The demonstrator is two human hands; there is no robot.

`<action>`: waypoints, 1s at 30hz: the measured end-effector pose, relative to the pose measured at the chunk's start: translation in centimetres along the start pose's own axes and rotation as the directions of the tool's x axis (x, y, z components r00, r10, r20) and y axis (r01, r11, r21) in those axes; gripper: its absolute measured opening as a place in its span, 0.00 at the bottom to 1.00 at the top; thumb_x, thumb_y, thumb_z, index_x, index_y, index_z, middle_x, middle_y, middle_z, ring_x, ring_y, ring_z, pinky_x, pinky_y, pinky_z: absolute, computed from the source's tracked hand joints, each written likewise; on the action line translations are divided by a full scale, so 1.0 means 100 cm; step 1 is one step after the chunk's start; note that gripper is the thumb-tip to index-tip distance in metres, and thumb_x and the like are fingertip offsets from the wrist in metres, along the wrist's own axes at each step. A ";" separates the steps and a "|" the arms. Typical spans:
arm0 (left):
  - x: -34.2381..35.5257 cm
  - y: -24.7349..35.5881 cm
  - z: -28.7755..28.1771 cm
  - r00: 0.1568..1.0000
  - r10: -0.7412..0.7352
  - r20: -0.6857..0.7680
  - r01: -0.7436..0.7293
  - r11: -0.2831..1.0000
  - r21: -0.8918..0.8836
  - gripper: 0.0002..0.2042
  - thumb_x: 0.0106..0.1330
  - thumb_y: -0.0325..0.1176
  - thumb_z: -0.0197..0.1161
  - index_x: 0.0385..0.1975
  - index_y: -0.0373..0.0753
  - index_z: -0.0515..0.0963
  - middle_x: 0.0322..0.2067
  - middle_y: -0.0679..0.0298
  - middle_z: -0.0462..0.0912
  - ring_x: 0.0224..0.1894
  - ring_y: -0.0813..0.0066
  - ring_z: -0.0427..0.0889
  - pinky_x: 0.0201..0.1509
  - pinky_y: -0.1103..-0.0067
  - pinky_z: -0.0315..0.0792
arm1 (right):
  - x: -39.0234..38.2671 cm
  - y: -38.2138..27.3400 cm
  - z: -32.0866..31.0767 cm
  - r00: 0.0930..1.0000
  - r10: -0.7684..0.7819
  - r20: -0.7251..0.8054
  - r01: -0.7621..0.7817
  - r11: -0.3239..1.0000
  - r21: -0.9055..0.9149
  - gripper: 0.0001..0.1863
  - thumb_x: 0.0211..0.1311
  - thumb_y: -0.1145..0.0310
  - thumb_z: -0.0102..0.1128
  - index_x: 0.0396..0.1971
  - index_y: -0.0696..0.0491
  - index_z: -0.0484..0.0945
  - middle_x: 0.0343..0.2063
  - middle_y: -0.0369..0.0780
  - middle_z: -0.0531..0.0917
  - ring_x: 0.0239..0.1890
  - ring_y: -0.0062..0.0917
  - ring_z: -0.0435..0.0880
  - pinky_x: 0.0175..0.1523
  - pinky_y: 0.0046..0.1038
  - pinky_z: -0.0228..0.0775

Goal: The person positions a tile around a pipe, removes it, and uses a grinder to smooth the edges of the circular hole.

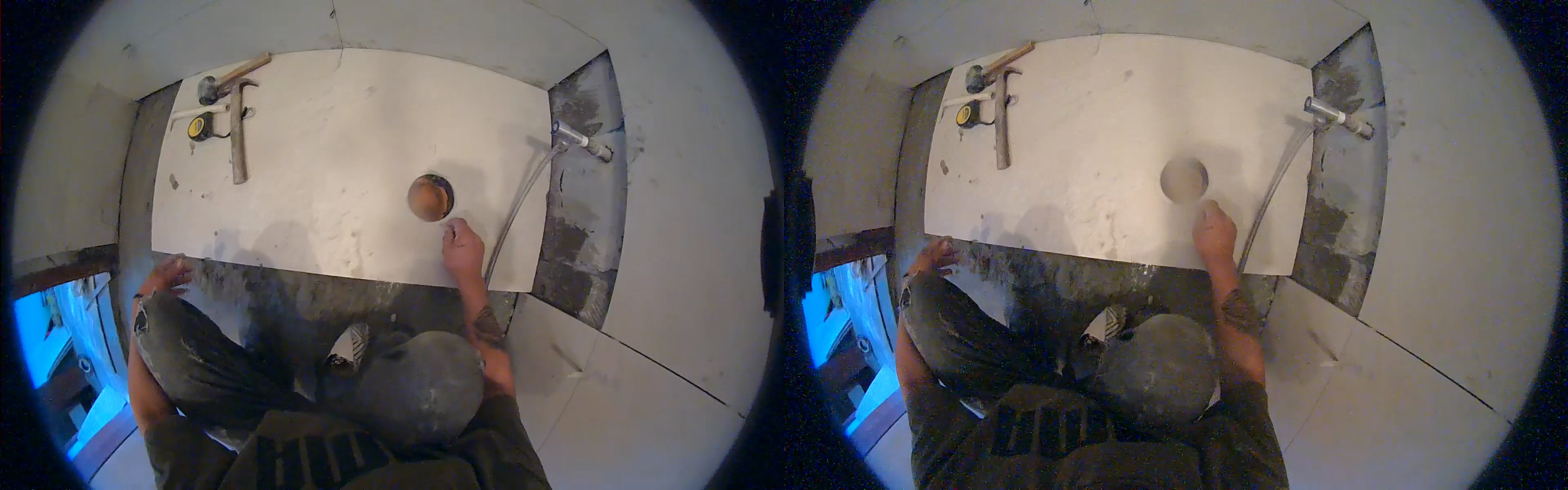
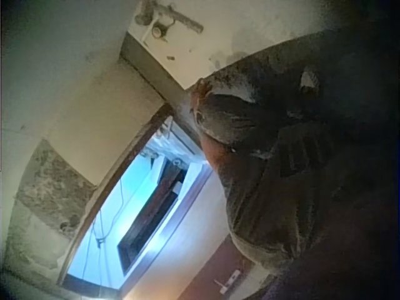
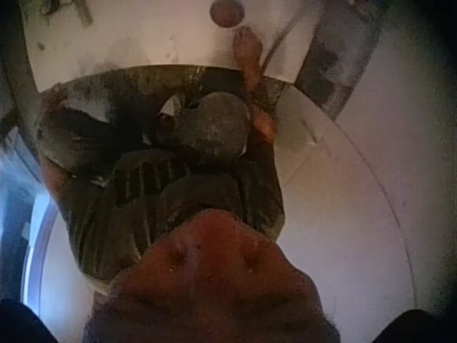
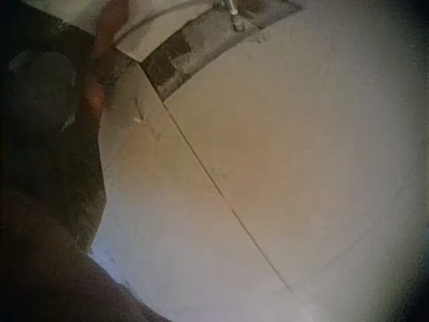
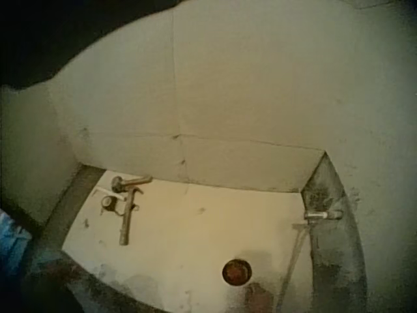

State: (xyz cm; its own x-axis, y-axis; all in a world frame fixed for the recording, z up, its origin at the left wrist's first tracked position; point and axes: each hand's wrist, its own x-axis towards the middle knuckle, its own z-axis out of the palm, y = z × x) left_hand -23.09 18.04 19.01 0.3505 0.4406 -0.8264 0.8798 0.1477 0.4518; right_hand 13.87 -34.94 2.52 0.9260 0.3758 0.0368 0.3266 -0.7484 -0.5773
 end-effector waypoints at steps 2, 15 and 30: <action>-0.004 0.006 0.004 1.000 -0.009 0.021 0.009 1.000 0.000 0.38 0.64 0.58 0.61 0.68 0.44 0.58 0.57 0.57 0.74 0.58 0.61 0.74 0.55 0.65 0.71 | -0.010 -0.005 0.007 1.000 -0.015 0.025 0.013 0.997 0.080 0.08 0.57 0.69 0.58 0.37 0.52 0.76 0.27 0.50 0.82 0.31 0.48 0.82 0.38 0.43 0.73; -0.009 -0.002 0.001 1.000 0.017 -0.021 -0.016 1.000 0.011 0.32 0.66 0.55 0.58 0.65 0.44 0.63 0.57 0.59 0.75 0.56 0.62 0.76 0.54 0.66 0.71 | -0.010 -0.025 0.018 0.994 0.027 0.104 -0.037 0.995 0.093 0.07 0.58 0.70 0.58 0.36 0.53 0.77 0.28 0.48 0.82 0.33 0.45 0.83 0.38 0.39 0.74; 0.007 -0.020 -0.016 1.000 -0.022 0.014 0.022 0.999 -0.040 0.32 0.65 0.56 0.59 0.64 0.45 0.62 0.57 0.61 0.75 0.56 0.62 0.76 0.53 0.64 0.71 | 0.006 -0.040 0.040 0.986 -0.150 0.080 0.148 0.989 0.025 0.06 0.58 0.70 0.57 0.35 0.53 0.78 0.29 0.48 0.83 0.32 0.46 0.83 0.39 0.42 0.75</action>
State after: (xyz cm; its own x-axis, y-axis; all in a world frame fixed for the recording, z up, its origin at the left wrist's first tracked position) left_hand -25.09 19.47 18.05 0.3360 0.4247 -0.8407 0.8738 0.1925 0.4465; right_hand 12.38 -29.59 1.61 0.8486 0.5260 0.0574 0.4553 -0.6707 -0.5856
